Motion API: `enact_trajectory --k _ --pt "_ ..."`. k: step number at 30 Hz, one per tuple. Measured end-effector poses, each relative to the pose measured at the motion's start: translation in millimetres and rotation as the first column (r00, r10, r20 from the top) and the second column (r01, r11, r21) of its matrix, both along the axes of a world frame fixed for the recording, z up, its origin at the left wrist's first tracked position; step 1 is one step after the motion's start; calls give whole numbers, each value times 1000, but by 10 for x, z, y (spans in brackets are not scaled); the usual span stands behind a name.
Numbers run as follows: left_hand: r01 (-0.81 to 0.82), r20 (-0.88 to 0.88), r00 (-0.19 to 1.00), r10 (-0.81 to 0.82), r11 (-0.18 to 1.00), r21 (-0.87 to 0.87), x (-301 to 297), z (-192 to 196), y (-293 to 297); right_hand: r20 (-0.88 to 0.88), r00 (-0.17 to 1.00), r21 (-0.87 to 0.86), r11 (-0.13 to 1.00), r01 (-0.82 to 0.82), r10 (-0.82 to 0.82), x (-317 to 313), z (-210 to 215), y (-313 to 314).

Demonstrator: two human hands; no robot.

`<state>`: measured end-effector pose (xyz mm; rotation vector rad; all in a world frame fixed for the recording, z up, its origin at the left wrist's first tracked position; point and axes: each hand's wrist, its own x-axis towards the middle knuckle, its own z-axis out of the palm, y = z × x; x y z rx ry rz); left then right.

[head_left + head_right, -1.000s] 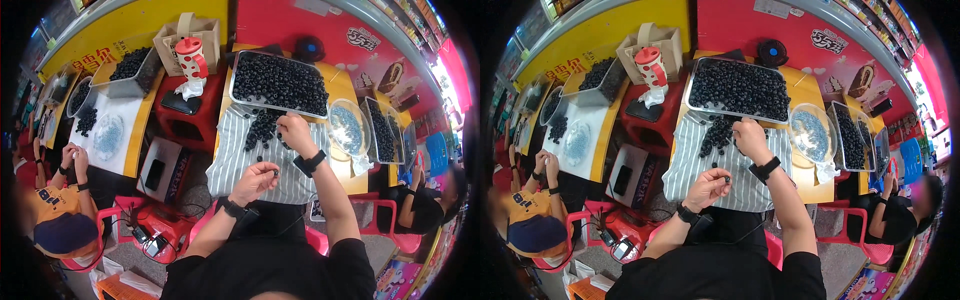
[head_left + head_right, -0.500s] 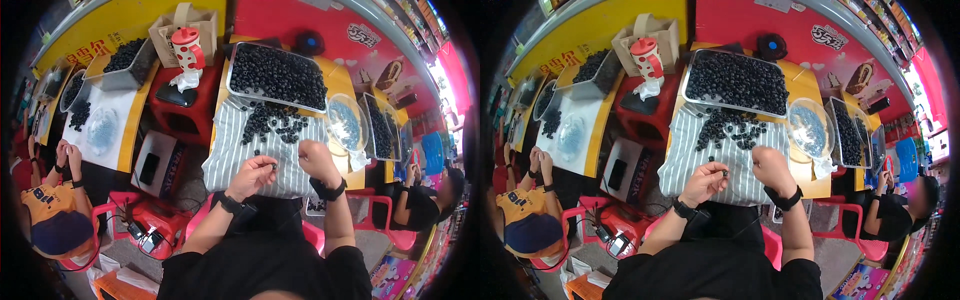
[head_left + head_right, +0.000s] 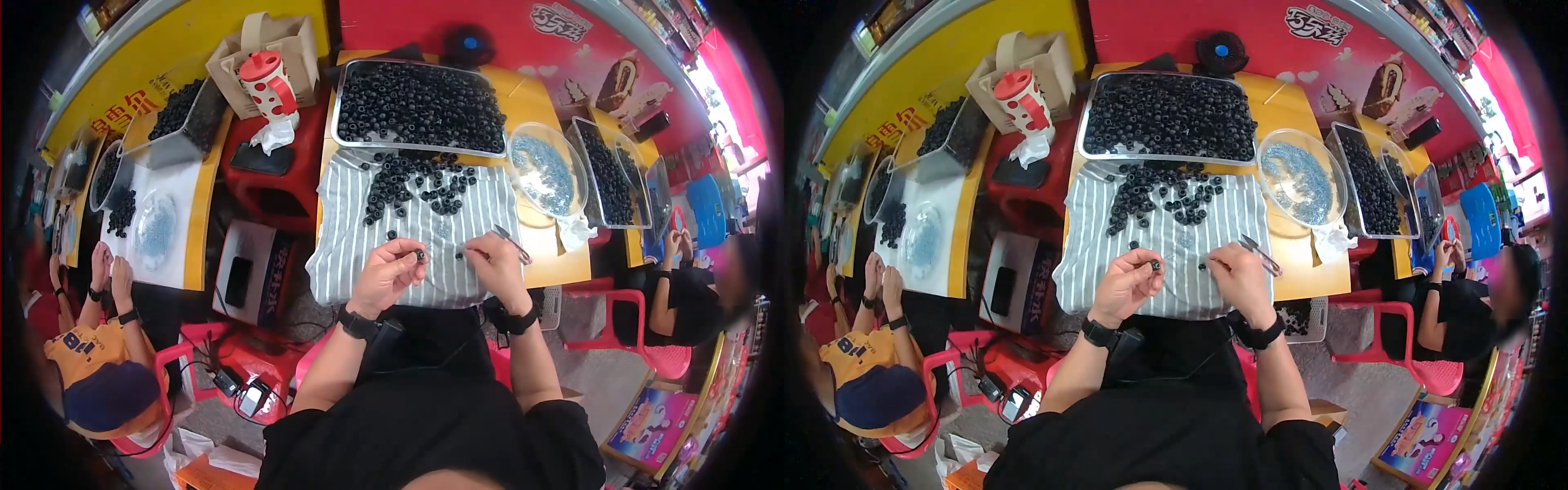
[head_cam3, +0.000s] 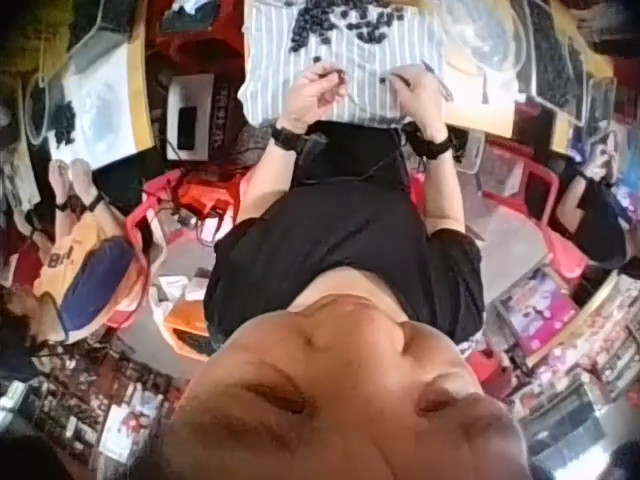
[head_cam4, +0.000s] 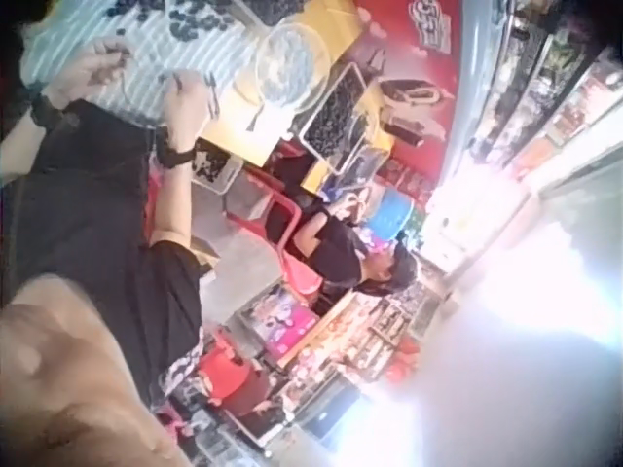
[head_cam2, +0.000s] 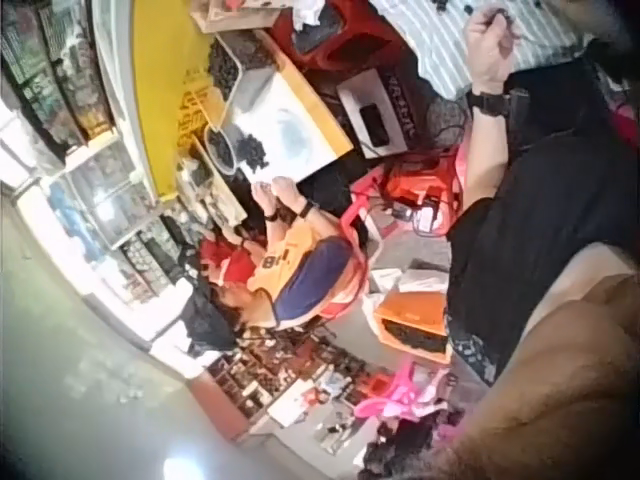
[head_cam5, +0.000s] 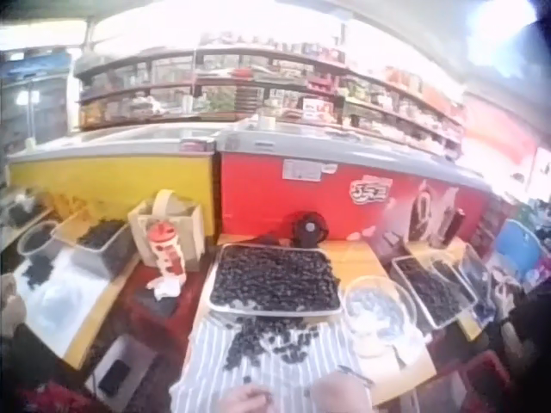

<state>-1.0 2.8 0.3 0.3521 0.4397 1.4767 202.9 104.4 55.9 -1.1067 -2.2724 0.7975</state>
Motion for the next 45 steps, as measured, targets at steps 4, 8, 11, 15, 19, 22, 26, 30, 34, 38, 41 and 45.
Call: enact_trajectory --k 4,8,11,15,19,22,26,30,34,38,41,45 --pt "3 -5 1000 -3 1000 17 -15 22 -14 100 995 154 988 -10 -5 -115 -35 -139" --pt "16 -11 1000 -16 1000 -1 1 11 -2 -74 997 17 1000 6 -4 -153 -40 -236" --pt "19 -7 1000 -19 1000 9 8 8 -3 -348 937 -308 948 -82 -32 -214 70 -341" --pt "14 -10 1000 -14 1000 28 15 16 -11 -491 871 -451 864 -225 -30 -391 87 -432" --pt "28 -16 999 -28 1000 11 21 3 -14 -453 891 -428 885 -184 -34 -447 137 -452" --pt "25 -38 999 -24 1000 12 22 -2 -19 -442 897 -375 905 -201 16 -463 138 -447" --pt "16 -84 996 -17 1000 -14 34 64 -31 -424 902 -346 907 -242 78 -435 123 -411" --pt "34 -156 987 -35 999 -12 25 95 -41 -452 892 -459 850 -258 27 -382 57 -408" --pt "35 -147 989 -33 999 16 15 68 -39 -523 851 -561 768 -307 -42 -388 5 -391" --pt "27 -115 993 -24 999 26 15 99 -32 -579 814 -555 754 -351 -48 -431 -24 -386" --pt "59 -107 993 -53 997 57 4 127 -25 -469 877 -500 788 -359 102 -389 47 -347" --pt "108 -90 991 -101 991 76 -10 96 -32 -402 887 -362 851 -381 226 -372 51 -355"
